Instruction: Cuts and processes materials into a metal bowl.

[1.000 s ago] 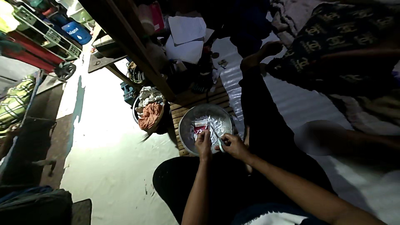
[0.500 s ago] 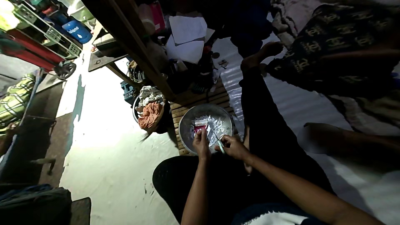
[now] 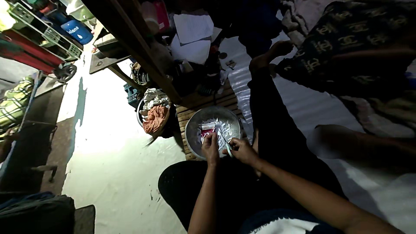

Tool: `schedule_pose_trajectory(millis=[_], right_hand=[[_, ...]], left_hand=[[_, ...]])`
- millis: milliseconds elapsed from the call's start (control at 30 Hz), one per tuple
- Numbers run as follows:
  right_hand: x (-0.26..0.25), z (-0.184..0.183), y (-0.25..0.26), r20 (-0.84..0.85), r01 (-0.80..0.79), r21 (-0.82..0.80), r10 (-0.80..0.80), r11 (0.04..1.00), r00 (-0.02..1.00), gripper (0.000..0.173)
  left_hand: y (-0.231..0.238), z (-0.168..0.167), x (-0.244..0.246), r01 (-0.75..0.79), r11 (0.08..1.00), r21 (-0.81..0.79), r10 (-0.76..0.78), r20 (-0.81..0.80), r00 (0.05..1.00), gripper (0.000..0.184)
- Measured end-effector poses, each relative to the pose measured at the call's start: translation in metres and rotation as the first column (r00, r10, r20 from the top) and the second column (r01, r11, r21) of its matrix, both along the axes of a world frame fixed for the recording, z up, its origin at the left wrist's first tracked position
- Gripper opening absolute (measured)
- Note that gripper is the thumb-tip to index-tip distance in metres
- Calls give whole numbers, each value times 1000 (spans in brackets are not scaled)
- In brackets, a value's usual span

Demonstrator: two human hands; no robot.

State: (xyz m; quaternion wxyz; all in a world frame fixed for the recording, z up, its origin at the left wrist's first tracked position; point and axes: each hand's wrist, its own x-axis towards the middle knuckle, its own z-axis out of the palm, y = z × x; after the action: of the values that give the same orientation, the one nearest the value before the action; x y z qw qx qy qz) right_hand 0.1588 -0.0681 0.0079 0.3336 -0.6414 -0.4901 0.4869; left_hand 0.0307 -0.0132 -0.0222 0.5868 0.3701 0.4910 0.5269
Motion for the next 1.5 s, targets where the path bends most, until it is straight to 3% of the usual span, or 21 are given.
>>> schedule_pose_trajectory(millis=[267,567,1067,1300,1500], right_hand=[[4,-1,4,-5,57,56,-57,997,998,29],[10,0,7,-18,23,-17,-23,1000,1000,29],[1,11,24,-11,-32,-6,32,999,999,24],[4,11,24,42,-126,-83,129,989,991,36],[1,1,15,32,-116,-101,119,988,992,38]], left_hand=[[1,2,2,25,1000,4,-25,6,1000,9],[2,3,2,47,997,-62,-52,-77,996,13],[3,3,-13,-5,998,-61,5,9,1000,12],[8,1,-13,-68,997,-38,68,23,997,13],[12,-1,-12,-71,996,-59,73,35,997,12]])
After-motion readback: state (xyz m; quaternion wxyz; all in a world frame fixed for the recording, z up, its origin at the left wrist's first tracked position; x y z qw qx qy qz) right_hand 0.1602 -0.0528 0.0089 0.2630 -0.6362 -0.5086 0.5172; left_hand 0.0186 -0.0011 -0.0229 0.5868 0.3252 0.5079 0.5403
